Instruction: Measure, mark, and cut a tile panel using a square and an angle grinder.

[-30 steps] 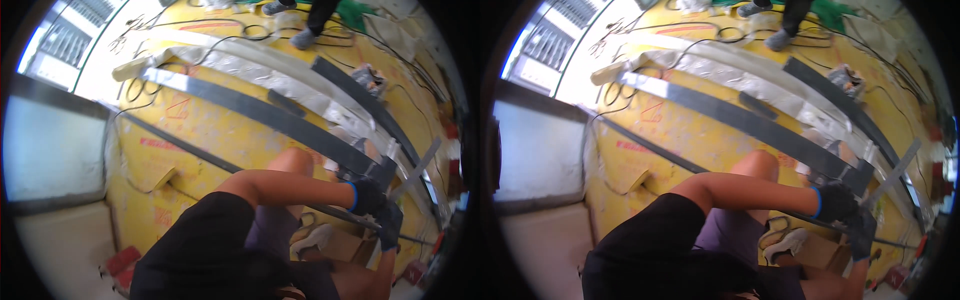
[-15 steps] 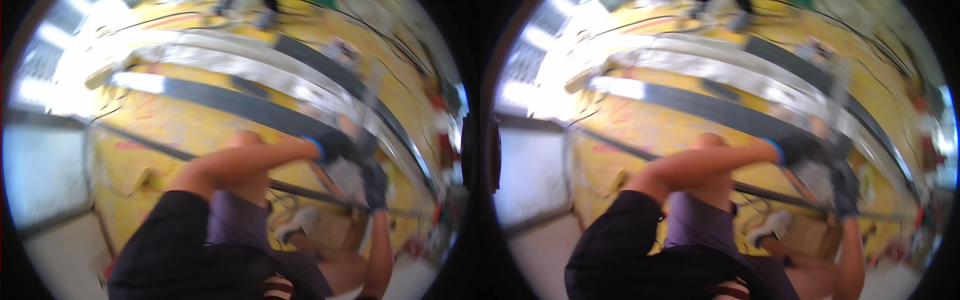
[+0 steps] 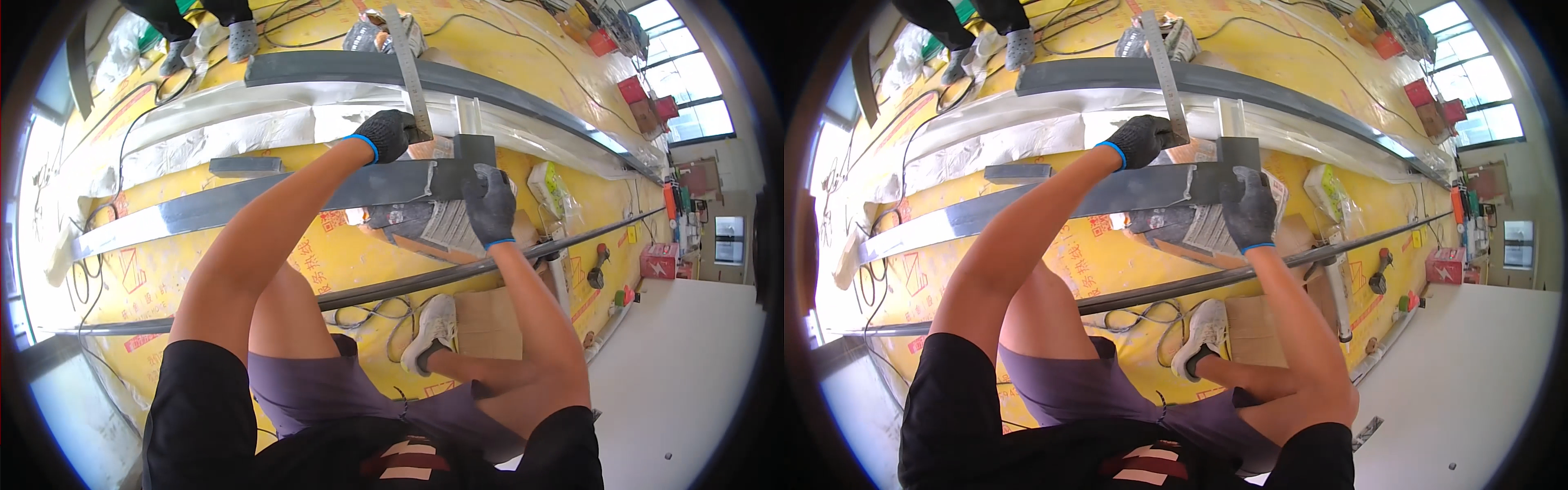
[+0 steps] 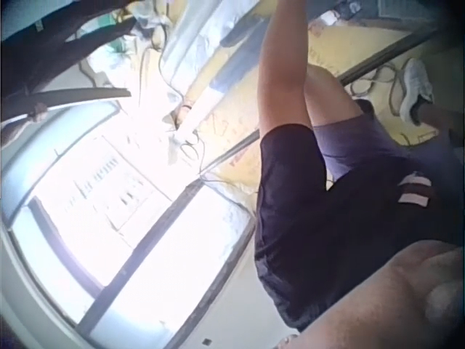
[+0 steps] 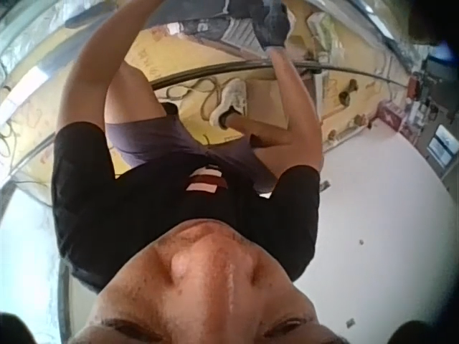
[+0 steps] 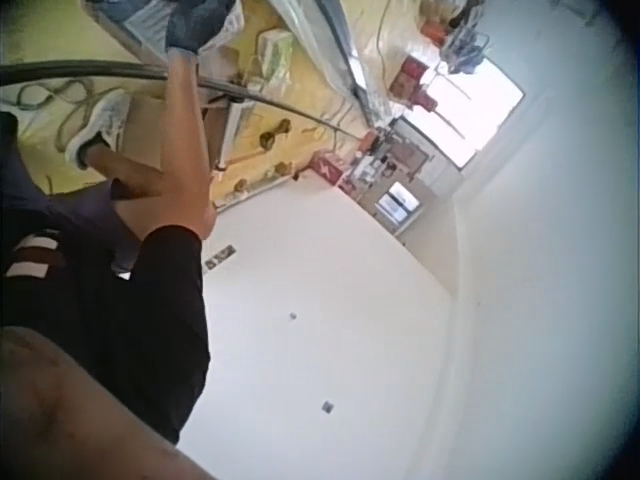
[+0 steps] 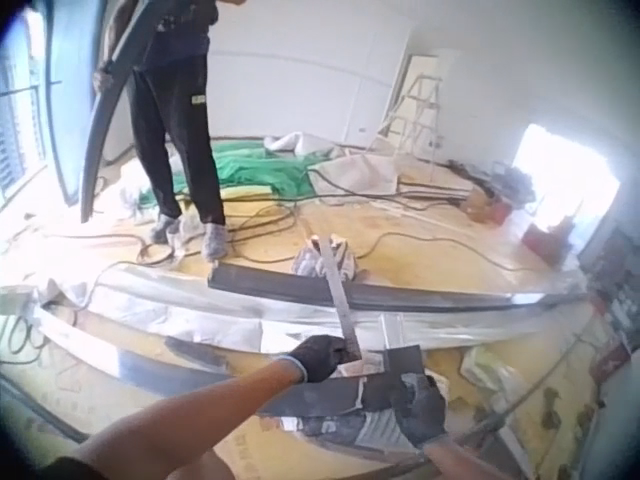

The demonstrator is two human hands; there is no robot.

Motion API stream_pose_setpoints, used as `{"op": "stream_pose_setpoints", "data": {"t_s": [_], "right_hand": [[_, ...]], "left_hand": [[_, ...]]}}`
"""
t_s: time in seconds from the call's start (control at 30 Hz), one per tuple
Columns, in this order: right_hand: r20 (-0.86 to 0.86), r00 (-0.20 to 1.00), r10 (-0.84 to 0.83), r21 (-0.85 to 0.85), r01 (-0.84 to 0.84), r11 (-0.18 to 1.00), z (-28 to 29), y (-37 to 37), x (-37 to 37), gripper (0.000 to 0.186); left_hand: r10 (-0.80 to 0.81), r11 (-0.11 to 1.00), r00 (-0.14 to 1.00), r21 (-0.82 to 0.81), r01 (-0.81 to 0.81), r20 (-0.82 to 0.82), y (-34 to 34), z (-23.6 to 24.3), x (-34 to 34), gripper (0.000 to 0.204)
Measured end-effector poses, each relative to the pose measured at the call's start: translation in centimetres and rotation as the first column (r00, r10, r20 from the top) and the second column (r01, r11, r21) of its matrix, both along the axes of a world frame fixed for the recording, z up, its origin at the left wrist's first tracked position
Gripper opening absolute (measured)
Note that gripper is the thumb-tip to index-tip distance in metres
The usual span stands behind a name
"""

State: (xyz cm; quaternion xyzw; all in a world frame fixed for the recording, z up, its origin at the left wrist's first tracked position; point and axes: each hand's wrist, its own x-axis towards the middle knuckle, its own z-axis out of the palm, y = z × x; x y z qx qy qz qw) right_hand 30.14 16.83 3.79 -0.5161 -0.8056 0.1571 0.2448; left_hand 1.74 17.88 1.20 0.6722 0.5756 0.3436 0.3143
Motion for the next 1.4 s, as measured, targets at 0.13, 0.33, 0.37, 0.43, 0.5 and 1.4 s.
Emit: {"op": "stream_pose_setpoints", "data": {"t_s": [0.13,0.33,0.37,0.43,0.5,1.4], "right_hand": [[0.003,0.999,-0.055,0.151,0.053,0.987,-1.9,0.9,0.8,0.042],[0.028,0.999,-0.047,0.368,0.033,0.929,-2.2,2.0,3.0,0.051],[0.086,0.993,-0.078,0.408,0.036,0.912,-2.2,2.0,3.1,0.056],[0.119,0.993,0.015,0.453,-0.068,0.889,-2.3,1.6,2.8,0.066],[0.149,0.984,0.095,0.482,-0.157,0.862,-3.0,0.8,1.9,0.077],[-0.383,0.630,-0.675,-0.848,0.051,0.528,-8.0,-3.9,-4.0,0.037]], "left_hand": [[-0.023,0.999,0.999,-0.029,0.024,0.027,1.5,-1.7,1.4,0.026],[-0.038,0.999,0.997,-0.025,0.036,-0.062,2.8,-2.8,2.9,0.024],[-0.057,0.998,0.996,-0.011,0.056,-0.075,3.0,-3.0,3.2,0.024],[-0.077,0.997,0.993,-0.001,0.077,-0.088,3.4,-3.4,3.6,0.025],[-0.082,0.997,0.991,0.000,0.083,-0.107,3.6,-3.9,3.8,0.026],[-0.315,0.876,0.928,-0.315,0.364,0.197,9.2,-4.9,2.2,0.024]]}}
